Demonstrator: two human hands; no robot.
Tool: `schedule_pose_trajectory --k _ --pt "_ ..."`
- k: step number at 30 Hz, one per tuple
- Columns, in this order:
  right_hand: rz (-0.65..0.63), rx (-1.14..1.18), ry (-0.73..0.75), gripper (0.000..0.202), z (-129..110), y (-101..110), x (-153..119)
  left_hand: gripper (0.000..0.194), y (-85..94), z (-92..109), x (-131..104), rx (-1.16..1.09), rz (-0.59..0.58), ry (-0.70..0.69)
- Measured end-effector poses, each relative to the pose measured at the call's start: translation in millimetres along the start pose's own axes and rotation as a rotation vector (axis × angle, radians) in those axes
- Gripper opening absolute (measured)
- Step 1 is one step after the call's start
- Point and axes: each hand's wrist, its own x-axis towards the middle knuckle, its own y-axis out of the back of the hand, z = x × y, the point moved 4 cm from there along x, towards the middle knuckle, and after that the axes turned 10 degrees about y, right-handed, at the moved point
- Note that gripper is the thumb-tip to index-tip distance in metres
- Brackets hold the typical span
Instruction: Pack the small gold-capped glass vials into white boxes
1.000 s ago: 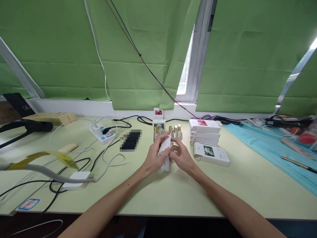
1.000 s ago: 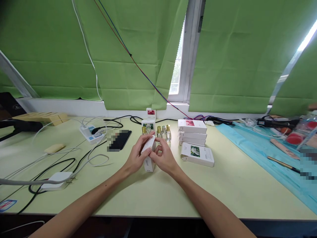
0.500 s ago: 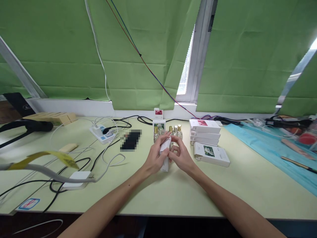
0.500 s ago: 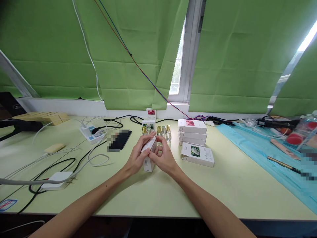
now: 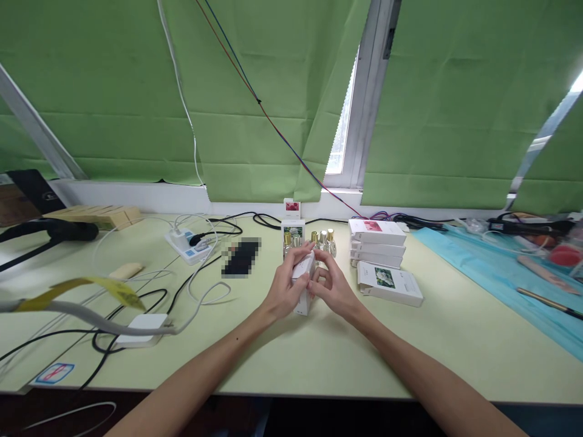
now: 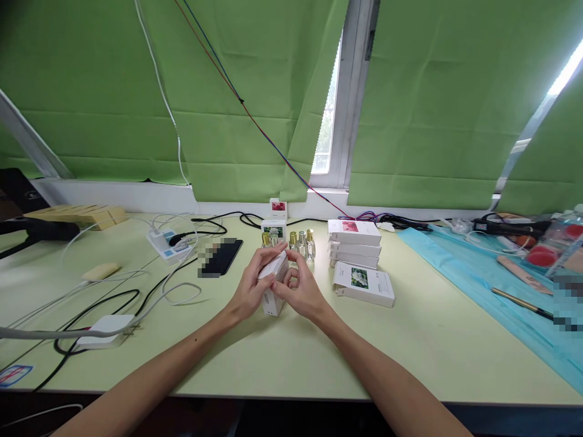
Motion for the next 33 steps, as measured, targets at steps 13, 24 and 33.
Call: schedule_pose_trajectory --k 13,24,33 --pt "0.001 0.003 -0.029 0.063 1.1 0.2 -1.2 0.027 0.9 2.3 -0.1 -0.013 0.038 -0.022" --pt "0.009 0.025 0.008 0.051 -2.5 1.6 0.8 0.028 0.4 2.7 -0.8 -0.073 0.016 0.040" --pt "0.025 0.021 -0.002 0.053 -6.1 1.2 0.4 0.029 1.8 2.5 -0.4 -0.054 0.004 0.036"
